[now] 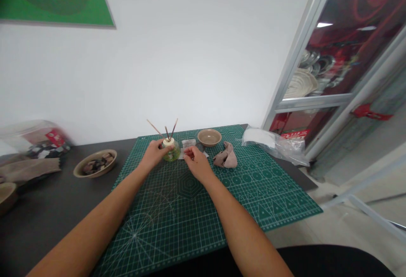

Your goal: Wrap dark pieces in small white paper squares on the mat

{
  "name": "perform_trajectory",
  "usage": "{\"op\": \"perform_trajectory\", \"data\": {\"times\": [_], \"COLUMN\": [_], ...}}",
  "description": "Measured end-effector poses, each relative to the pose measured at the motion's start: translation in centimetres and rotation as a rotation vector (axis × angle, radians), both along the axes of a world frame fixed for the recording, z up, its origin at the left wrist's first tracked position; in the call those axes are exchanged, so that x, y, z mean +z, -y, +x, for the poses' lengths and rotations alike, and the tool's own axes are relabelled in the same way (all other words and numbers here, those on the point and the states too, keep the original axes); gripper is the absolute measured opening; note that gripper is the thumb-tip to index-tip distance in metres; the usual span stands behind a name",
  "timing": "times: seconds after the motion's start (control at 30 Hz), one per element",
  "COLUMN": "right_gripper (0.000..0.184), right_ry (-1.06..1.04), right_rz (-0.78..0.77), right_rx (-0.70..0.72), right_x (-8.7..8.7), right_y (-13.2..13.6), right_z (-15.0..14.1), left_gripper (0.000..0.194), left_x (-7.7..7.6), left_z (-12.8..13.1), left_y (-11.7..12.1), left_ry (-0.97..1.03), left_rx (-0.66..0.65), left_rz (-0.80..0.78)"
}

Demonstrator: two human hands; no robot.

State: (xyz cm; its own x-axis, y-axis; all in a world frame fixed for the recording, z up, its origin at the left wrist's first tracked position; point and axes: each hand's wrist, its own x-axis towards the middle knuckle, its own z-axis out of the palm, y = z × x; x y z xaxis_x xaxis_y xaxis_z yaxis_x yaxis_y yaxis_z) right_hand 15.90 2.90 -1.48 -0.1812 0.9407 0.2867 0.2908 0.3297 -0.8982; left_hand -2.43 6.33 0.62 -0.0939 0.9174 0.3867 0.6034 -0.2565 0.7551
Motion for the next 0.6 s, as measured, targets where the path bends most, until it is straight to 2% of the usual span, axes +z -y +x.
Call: {"op": "perform_trajectory", "data": {"times": [0.07, 0.13, 0.23, 0.27, 0.4, 0.5, 0.6], "right_gripper": [0.021, 0.029, 0.039, 0.042, 0.054, 0.047, 0.024], "right_ry": [0.054, 0.109, 0.214, 0.248, 0.305, 0.319, 0.360], "right_rz": [0.123, 0.211, 0.288, 0.305, 0.310, 0.333, 0.357], "right_rx": [-0.107, -0.172, -0.200, -0.198, -0.150, -0.099, -0.003], "right_x": [-0.1, 0.1, 0.7, 1.1, 3.0, 4.6, 5.7], "right_y": [-0.1, -0.2, -0.5, -0.7, -2.0, -3.1, -3.8], "right_z": [0.1, 0.0, -0.5, -0.8, -2.6, -4.1, -5.2], "left_gripper": [0.016, 0.023, 0.057, 0.063, 0.059, 0.061, 0.053], "left_x": [-0.1, -0.1, -0.1, -0.1, 0.0, 0.0, -0.1], "left_z": [0.9, 1.3, 1.5, 1.5, 1.7, 1.7, 1.4], "left_y": [0.6, 1.1, 1.9, 2.2, 3.1, 3.1, 2.8], "left_ry": [-0.088, -0.134, -0.194, -0.211, -0.250, -0.163, 0.040], "left_rx": [-0.017, 0.003, 0.035, 0.043, -0.009, -0.033, -0.039], "left_rz": [-0.003, -0.026, 0.009, 0.038, 0.126, 0.143, 0.089]}}
